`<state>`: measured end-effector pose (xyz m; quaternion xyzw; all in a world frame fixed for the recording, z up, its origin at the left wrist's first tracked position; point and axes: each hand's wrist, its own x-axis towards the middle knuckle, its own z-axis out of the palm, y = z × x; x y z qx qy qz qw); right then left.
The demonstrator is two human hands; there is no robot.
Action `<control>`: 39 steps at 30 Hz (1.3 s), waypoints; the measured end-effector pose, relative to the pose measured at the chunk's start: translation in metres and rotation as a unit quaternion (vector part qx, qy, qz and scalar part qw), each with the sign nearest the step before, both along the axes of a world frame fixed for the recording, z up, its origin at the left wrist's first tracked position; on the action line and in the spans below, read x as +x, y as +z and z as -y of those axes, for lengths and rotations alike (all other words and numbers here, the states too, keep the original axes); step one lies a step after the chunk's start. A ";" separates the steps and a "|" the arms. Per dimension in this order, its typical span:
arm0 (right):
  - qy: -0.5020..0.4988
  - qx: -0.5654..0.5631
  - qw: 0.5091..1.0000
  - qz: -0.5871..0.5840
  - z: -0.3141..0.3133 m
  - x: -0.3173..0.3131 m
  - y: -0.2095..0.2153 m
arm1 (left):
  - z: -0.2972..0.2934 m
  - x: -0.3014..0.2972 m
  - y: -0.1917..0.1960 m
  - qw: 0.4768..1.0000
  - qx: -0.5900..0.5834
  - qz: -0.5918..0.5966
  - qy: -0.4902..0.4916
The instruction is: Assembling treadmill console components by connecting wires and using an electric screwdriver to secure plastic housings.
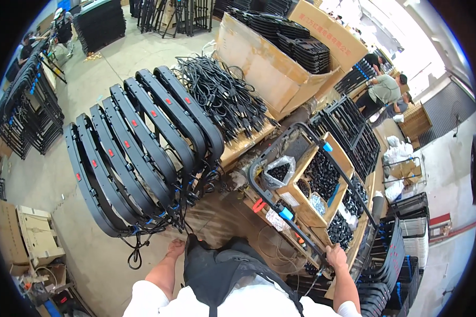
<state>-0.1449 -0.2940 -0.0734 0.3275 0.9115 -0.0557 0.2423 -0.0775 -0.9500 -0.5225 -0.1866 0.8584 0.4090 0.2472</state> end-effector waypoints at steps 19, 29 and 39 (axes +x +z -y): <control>-0.016 0.038 0.998 -0.043 -0.004 0.026 -0.020 | 0.023 -0.086 0.063 0.984 0.066 0.165 0.017; -0.006 0.078 0.997 -0.022 -0.005 0.021 -0.020 | 0.033 -0.121 0.124 0.991 0.023 0.109 -0.069; -0.056 0.055 0.994 -0.070 -0.017 0.031 -0.041 | 0.028 -0.106 0.124 0.989 0.001 0.077 -0.128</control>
